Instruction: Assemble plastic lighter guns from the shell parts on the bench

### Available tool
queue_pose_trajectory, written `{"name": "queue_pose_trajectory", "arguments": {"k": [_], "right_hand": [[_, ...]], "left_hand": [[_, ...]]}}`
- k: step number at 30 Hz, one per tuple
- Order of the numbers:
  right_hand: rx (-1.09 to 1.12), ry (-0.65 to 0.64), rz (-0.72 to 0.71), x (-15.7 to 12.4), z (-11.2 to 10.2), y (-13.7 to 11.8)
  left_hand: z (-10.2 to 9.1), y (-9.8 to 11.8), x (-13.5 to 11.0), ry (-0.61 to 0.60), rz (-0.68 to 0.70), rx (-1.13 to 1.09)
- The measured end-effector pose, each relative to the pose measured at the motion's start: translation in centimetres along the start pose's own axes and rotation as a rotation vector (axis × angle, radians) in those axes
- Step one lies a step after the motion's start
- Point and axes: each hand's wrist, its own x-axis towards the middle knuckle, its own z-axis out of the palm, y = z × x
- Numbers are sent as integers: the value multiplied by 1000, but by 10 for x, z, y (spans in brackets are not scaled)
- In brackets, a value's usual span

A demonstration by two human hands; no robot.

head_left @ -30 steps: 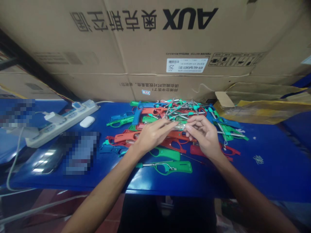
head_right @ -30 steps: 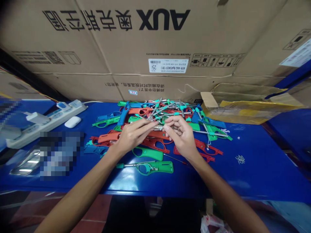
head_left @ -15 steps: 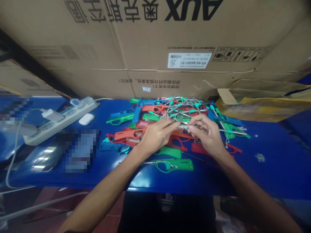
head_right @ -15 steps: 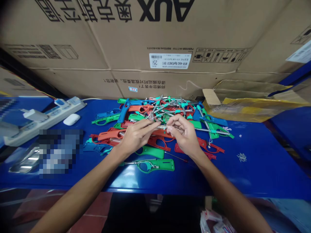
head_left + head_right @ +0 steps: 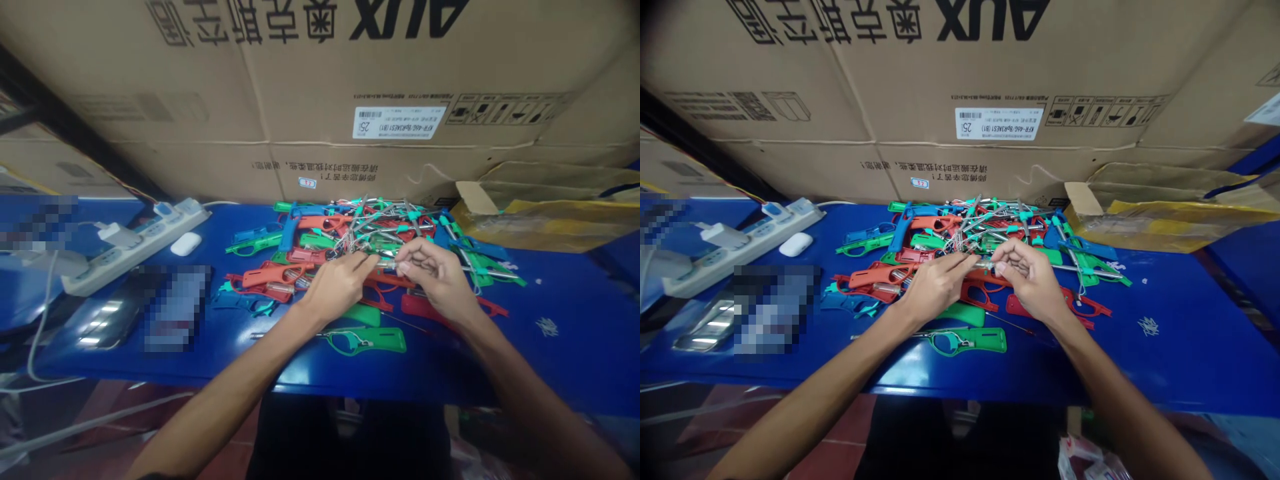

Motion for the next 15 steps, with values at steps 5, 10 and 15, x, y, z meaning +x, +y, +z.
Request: {"name": "queue_pose_trajectory", "arguments": {"k": [5, 10, 15], "right_hand": [[32, -26, 52, -2, 1, 0], [84, -6, 134, -1, 1, 2], [64, -50, 114, 0, -2, 1]], "left_hand": [[1, 4, -1, -74, -21, 55], [1, 8, 3, -97, -38, 119], [0, 13, 4, -39, -17, 222]]}}
